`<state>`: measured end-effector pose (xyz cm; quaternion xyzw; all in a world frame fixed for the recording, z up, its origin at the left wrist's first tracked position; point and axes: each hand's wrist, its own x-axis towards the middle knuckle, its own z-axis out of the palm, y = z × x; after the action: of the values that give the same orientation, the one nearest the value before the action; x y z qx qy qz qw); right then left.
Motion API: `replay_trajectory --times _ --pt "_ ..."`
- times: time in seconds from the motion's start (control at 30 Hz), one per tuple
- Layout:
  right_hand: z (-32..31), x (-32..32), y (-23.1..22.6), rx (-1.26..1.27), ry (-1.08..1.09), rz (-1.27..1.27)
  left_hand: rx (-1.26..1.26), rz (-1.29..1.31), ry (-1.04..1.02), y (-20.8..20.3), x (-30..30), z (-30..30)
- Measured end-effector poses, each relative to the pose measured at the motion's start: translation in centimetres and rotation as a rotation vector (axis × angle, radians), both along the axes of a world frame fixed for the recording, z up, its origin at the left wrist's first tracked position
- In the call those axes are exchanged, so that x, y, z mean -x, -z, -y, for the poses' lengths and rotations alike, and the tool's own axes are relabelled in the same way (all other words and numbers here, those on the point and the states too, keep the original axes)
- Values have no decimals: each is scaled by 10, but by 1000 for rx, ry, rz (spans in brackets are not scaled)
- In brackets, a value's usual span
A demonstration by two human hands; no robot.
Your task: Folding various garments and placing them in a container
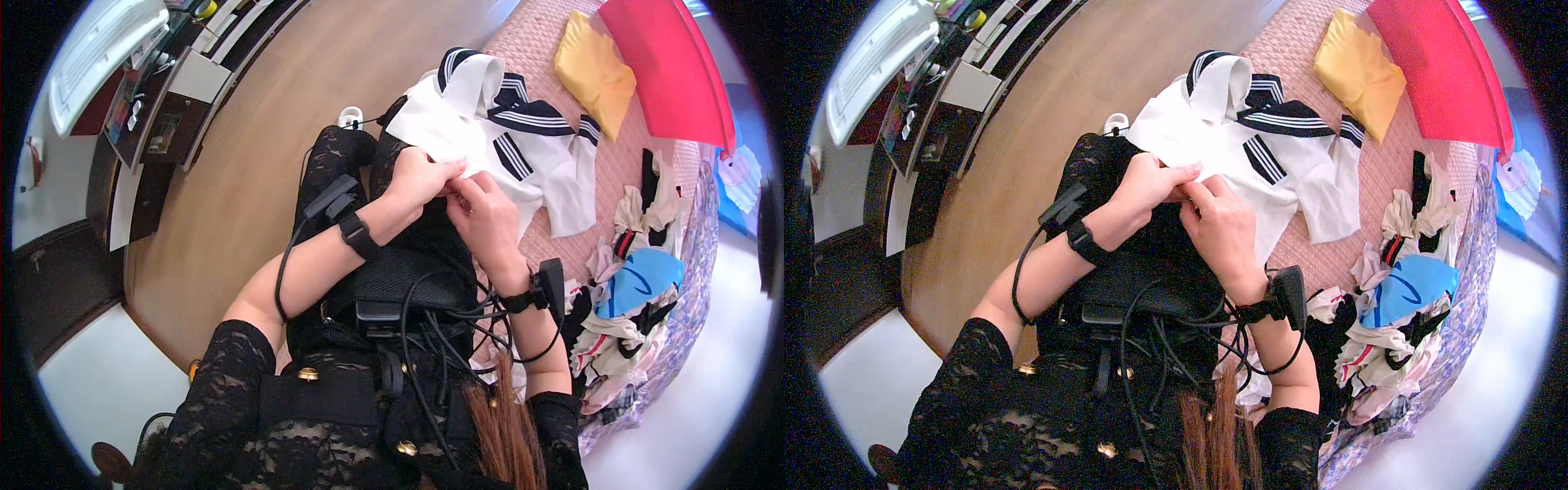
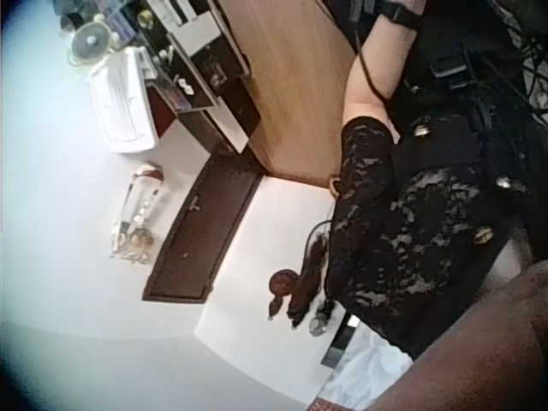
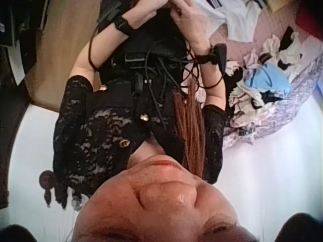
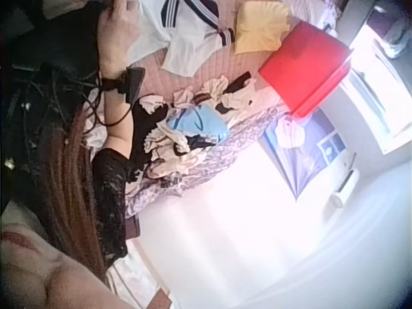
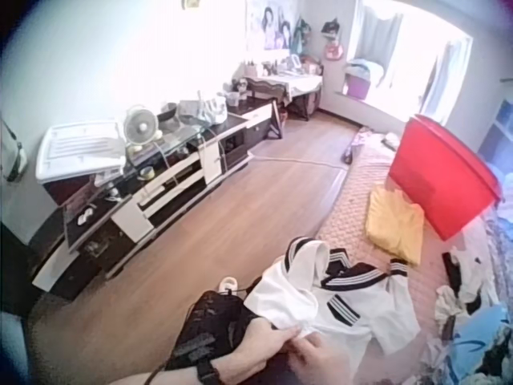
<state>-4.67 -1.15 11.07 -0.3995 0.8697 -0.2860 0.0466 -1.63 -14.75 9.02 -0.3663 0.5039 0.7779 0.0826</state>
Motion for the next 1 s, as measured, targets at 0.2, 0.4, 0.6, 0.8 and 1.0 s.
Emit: replay_trajectory --times 0.2,0.4,0.6,0.8,1.0 --pt "-4 4 -1 51 -79 -6 -58 45 -11 -2 2 3" --pt "-9 6 3 232 59 174 -79 -10 -136 -4 5 -1" --pt "-16 0 9 389 395 681 -87 -85 -182 -4 5 -7" --pt "-29 11 7 511 623 1534 96 -173 -140 0 8 -13" --pt "-32 20 12 596 491 1851 82 -256 -138 -5 9 -7"
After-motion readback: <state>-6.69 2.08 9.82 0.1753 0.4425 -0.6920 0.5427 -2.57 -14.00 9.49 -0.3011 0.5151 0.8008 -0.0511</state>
